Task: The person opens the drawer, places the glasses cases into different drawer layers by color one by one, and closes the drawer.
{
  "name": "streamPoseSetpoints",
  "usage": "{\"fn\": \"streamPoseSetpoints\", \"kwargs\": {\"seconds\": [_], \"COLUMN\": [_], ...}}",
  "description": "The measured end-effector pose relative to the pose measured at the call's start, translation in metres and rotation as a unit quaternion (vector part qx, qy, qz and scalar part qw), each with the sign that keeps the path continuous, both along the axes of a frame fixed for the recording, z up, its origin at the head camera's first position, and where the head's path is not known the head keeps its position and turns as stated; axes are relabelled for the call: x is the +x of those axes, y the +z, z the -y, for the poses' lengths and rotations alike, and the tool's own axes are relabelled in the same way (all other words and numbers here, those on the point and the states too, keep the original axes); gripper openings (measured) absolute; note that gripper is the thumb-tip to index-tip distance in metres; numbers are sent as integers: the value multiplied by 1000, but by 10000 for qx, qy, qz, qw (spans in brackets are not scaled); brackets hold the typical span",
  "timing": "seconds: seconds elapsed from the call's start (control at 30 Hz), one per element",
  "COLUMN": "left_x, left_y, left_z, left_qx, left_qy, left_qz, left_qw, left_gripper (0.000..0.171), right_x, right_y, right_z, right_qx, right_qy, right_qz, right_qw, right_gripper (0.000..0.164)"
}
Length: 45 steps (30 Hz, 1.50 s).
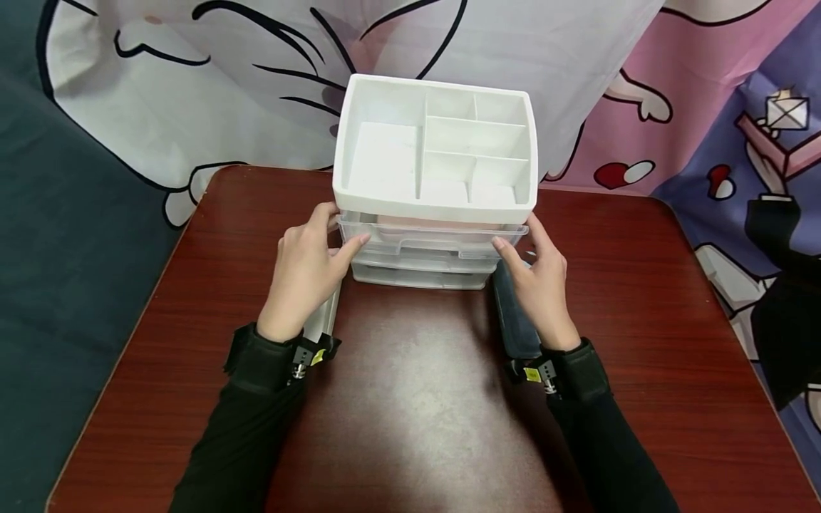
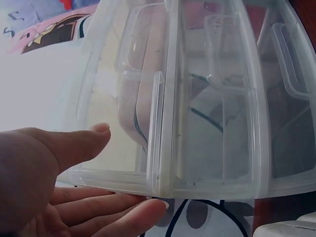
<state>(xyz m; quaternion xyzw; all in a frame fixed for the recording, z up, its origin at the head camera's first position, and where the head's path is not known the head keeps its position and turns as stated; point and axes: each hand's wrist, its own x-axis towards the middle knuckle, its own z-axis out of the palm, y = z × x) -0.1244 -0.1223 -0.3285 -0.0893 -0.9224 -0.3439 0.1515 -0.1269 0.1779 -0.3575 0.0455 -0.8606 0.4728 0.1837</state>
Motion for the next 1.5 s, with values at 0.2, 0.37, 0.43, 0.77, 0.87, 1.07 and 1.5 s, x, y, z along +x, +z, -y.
{"fn": "streamPoseSetpoints", "kwargs": {"seconds": [0.2,0.37,0.43,0.77,0.87,1.07,1.5], "left_x": [-3,-6,-6,-7,-7,-5,4], "left_y": [-1,-2,-2,-5,-4,-5,-10], "left_z": [-4,-7,-8,-15,-16,-16,-5], "left_qx": [-53,-88,-103,-201,-206,-201,-190], "left_qy": [204,359,459,796,816,812,556], "left_qz": [-278,-487,-614,-1181,-1217,-1158,-483], "left_qw": [9994,9981,9970,9896,9890,9897,9971], "left_gripper": [50,47,44,38,38,36,41], "right_x": [-3,-6,-7,-10,-10,-9,-3], "right_y": [1,0,0,3,3,2,6], "right_z": [2,5,8,11,9,9,3], "right_qx": [105,33,12,299,344,359,267], "right_qy": [-120,-342,-438,-917,-895,-894,-380], "right_qz": [-41,-160,-241,-565,-536,-495,-174], "right_qw": [9999,9993,9987,9937,9940,9941,9988], "right_gripper": [49,45,43,36,36,36,40]}}
